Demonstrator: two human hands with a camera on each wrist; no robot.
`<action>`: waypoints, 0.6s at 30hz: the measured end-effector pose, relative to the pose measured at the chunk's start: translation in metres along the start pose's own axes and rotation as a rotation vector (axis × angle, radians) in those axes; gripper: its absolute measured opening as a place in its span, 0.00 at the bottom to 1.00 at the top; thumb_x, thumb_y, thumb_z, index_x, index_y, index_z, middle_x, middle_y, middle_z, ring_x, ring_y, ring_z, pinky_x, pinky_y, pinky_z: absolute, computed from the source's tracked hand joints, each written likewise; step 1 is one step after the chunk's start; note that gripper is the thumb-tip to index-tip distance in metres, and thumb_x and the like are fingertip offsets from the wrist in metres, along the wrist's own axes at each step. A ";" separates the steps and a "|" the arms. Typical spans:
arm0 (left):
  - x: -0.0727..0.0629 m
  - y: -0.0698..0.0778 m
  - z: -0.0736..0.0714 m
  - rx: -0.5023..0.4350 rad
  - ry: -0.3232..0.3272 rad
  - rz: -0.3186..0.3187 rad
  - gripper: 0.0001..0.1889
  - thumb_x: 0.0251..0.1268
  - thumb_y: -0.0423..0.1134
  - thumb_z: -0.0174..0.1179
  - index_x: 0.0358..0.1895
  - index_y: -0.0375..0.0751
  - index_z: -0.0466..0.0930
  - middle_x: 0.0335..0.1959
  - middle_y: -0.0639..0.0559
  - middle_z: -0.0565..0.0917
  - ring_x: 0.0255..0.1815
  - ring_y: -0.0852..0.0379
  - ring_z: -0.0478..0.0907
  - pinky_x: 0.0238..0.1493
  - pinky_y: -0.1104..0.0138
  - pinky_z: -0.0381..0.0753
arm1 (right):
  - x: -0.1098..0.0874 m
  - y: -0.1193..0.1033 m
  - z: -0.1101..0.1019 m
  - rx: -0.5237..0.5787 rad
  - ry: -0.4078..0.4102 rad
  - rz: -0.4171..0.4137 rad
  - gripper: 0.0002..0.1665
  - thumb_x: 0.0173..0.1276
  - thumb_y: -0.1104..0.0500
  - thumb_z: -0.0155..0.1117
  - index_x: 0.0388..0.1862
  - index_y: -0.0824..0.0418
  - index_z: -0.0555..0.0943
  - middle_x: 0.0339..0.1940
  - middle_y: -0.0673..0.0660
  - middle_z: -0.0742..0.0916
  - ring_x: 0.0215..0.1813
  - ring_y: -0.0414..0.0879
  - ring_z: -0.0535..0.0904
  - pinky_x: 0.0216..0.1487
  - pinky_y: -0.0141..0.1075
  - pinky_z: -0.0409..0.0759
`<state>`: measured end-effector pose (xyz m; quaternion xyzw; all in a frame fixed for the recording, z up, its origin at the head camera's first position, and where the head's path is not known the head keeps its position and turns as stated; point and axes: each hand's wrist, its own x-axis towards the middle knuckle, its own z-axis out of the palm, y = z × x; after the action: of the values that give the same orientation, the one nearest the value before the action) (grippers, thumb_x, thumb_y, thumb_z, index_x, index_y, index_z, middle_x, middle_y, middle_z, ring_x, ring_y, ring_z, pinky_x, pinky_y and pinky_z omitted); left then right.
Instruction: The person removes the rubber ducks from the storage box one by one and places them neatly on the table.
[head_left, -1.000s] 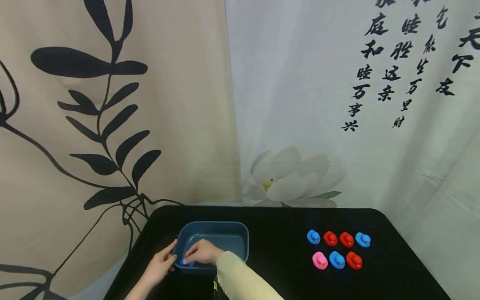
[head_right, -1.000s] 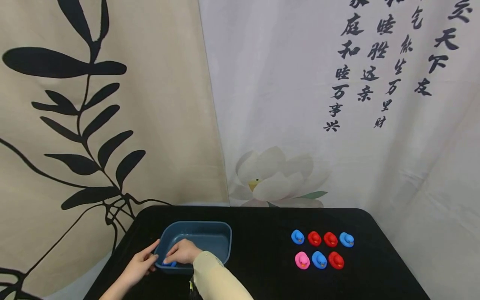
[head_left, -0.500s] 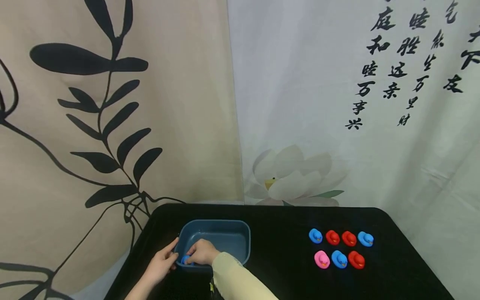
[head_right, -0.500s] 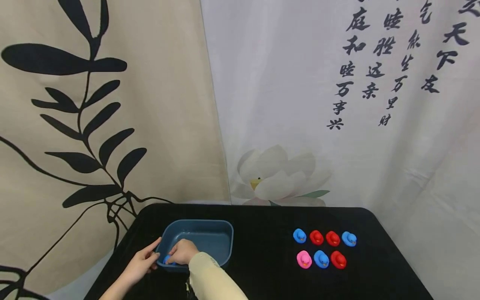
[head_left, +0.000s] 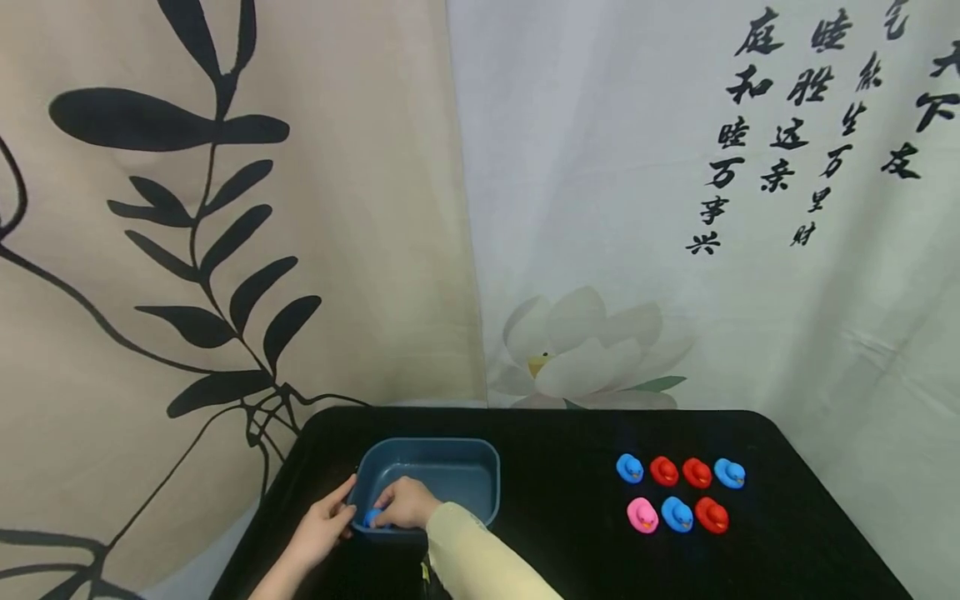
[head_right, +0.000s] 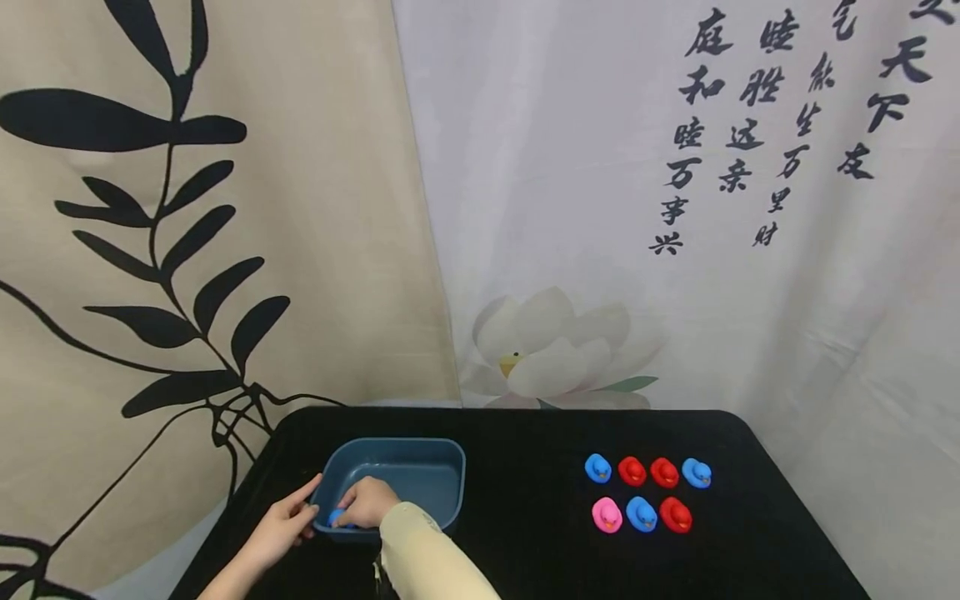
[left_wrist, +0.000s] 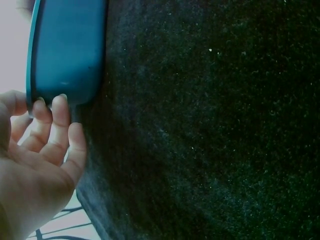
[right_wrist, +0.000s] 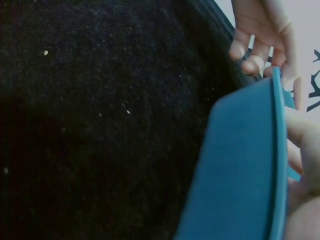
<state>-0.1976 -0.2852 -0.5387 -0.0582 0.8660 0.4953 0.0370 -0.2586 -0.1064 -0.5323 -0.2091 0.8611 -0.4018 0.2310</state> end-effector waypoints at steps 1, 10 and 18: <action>0.000 0.000 0.001 0.000 0.000 0.001 0.29 0.67 0.32 0.53 0.72 0.33 0.61 0.26 0.47 0.75 0.25 0.52 0.76 0.27 0.65 0.77 | 0.000 0.001 -0.002 0.001 0.001 -0.004 0.08 0.57 0.55 0.73 0.36 0.54 0.87 0.28 0.44 0.83 0.33 0.36 0.76 0.41 0.33 0.75; 0.002 -0.003 0.002 -0.007 -0.013 -0.005 0.30 0.68 0.33 0.53 0.72 0.33 0.60 0.26 0.46 0.76 0.26 0.51 0.76 0.28 0.64 0.78 | -0.009 0.002 -0.029 0.060 -0.041 -0.032 0.08 0.59 0.55 0.71 0.38 0.54 0.86 0.29 0.45 0.83 0.31 0.40 0.78 0.34 0.35 0.79; 0.007 -0.006 0.001 0.012 -0.015 -0.028 0.30 0.68 0.34 0.52 0.72 0.32 0.59 0.27 0.46 0.76 0.27 0.51 0.76 0.28 0.62 0.78 | -0.029 0.001 -0.062 0.060 -0.081 -0.091 0.08 0.60 0.54 0.71 0.39 0.52 0.86 0.33 0.44 0.83 0.34 0.41 0.80 0.34 0.38 0.81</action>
<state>-0.2037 -0.2875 -0.5454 -0.0666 0.8677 0.4899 0.0506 -0.2700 -0.0531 -0.4908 -0.2572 0.8283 -0.4285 0.2534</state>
